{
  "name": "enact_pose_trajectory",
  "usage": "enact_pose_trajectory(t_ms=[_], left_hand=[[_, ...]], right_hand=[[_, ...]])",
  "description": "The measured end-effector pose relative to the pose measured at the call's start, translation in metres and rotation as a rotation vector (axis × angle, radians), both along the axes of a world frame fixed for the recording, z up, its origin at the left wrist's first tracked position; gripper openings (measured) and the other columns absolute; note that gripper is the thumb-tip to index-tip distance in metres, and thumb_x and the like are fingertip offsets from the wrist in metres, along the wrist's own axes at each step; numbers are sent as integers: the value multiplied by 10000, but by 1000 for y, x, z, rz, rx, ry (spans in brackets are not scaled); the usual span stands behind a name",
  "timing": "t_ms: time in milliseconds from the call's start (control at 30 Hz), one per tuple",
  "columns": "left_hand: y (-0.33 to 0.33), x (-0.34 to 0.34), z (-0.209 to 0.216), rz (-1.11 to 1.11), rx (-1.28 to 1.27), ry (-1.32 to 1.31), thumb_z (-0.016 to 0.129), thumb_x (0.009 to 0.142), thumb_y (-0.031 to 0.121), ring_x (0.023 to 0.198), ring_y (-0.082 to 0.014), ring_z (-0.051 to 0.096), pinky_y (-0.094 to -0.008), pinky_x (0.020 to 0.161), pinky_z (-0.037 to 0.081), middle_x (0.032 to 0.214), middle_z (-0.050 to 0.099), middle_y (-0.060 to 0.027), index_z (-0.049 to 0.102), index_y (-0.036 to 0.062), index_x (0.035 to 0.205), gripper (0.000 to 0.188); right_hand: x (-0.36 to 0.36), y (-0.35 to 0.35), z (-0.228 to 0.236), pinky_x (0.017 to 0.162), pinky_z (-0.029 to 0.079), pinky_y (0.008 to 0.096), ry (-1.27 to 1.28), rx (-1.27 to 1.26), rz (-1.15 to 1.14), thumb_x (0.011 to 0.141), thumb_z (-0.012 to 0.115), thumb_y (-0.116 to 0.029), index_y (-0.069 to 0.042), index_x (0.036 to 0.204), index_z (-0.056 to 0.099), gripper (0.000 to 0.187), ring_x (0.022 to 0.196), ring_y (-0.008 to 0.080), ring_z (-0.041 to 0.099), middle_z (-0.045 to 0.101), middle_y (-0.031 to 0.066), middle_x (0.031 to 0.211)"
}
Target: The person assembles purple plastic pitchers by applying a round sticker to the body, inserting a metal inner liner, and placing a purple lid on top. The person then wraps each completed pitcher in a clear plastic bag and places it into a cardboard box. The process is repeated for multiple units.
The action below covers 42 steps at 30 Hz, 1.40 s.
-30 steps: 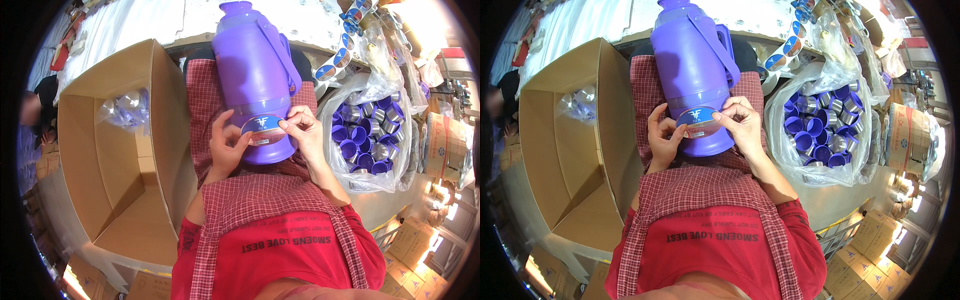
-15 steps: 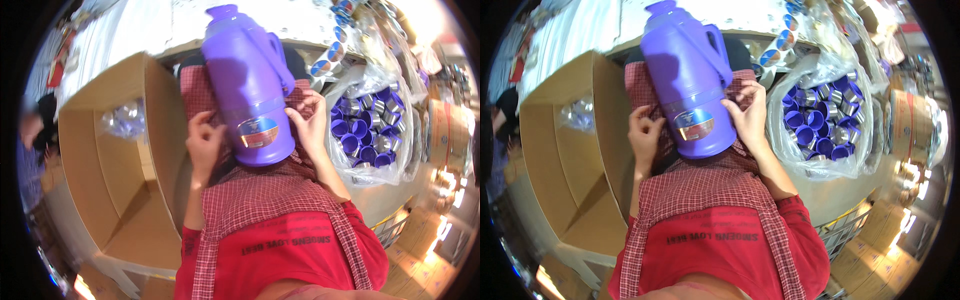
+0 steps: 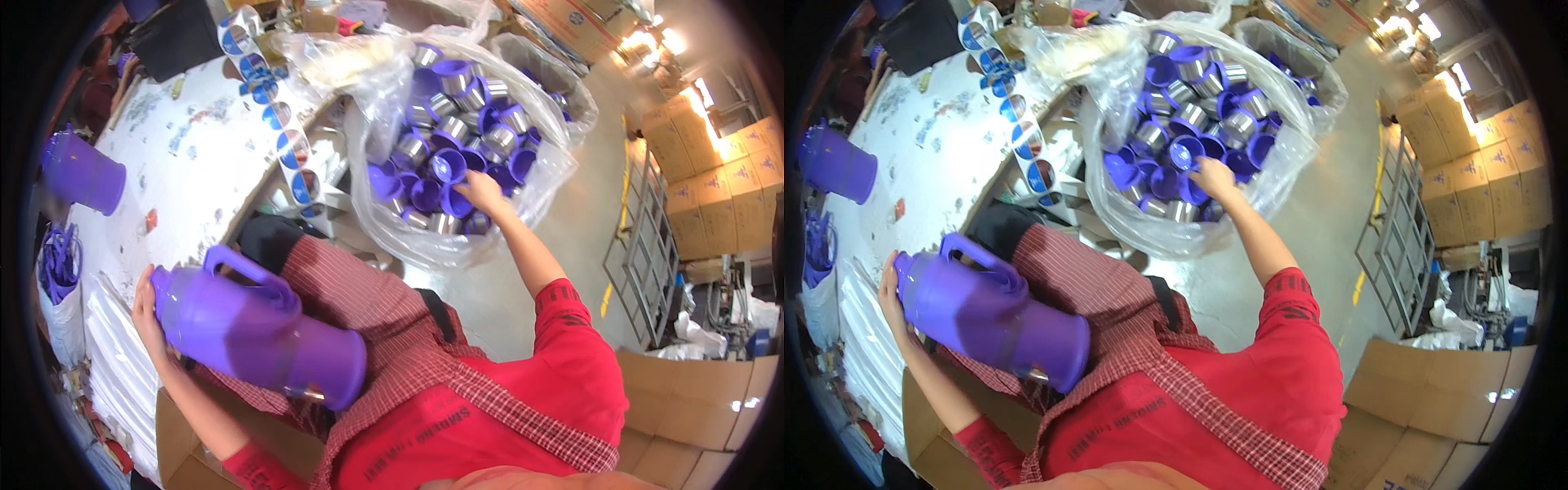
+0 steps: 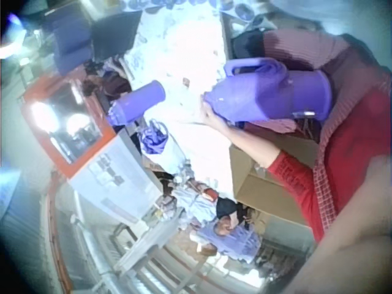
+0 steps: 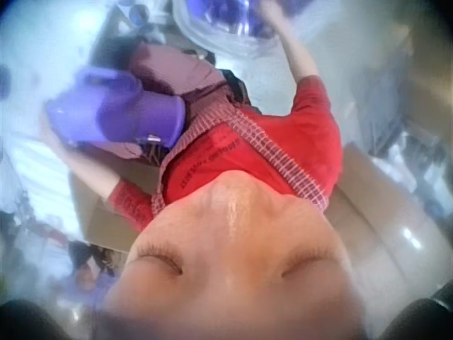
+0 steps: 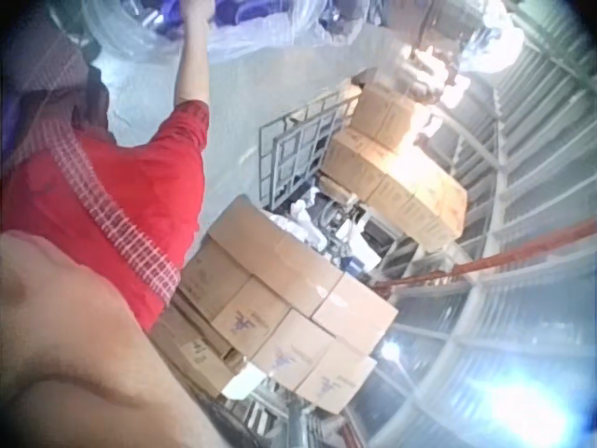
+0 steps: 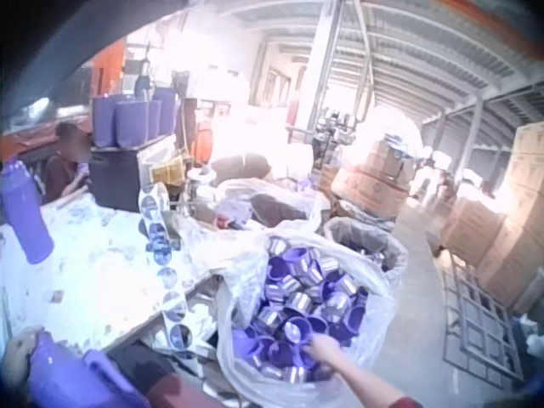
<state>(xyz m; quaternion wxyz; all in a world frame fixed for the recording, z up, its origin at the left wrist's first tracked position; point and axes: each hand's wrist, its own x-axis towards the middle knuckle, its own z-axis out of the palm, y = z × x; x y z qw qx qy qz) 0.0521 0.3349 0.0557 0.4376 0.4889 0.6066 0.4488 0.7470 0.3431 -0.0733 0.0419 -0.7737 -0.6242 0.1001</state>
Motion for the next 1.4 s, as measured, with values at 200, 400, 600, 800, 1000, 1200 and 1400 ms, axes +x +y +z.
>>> enact_pose_trajectory(t_ms=[200,400,600,800,1000,1200,1400], left_hand=[[-30,37,-11,156,-160,-555,457,1001,407,1225,-251,517,-371,1035,424,1391,487,-140,384,21,1431,582],[-19,60,41,-89,11,-504,387,999,506,1175,-237,545,-371,1026,441,1286,553,-129,459,108,1393,564],[-9,65,28,-80,105,-508,302,930,693,1413,-385,272,-525,1154,245,1535,263,-226,173,140,1535,829],[-32,47,36,133,39,-735,535,842,692,1321,-300,398,-425,1098,345,1426,392,-179,243,77,1494,943],[-42,37,38,141,230,-585,732,765,509,1313,-282,387,-392,1081,324,1409,393,-161,224,79,1500,992],[-49,31,36,144,177,-573,800,696,424,1302,-282,386,-394,1091,308,1360,412,-150,228,102,1458,1005],[-47,39,36,161,212,-628,871,636,337,1242,-260,445,-375,1039,375,1309,444,-121,264,114,1420,1016]], right_hand=[[27,40,-89,807,554,444,-382,-379,-116,877,593,-240,-84,1092,699,285,954,357,679,680,177,1100],[-105,133,97,810,543,389,174,140,593,699,565,21,-91,1010,728,369,917,360,672,679,215,968],[-394,123,191,1021,444,404,845,586,985,725,536,140,-186,1431,426,785,1286,423,437,301,253,1496],[-479,101,178,1013,436,371,1736,-191,1071,780,741,-477,-9,1379,450,813,1293,237,442,482,135,1367],[-522,86,158,1014,416,354,1886,-309,1003,849,709,-378,-7,1278,513,600,1196,223,512,532,140,1289],[-519,85,151,1044,405,397,1761,-353,1019,843,657,-507,15,1251,517,677,1215,291,528,552,213,1272],[-516,89,152,1006,423,365,1793,-272,1153,870,669,-422,5,1275,530,605,1178,246,544,569,146,1262]])
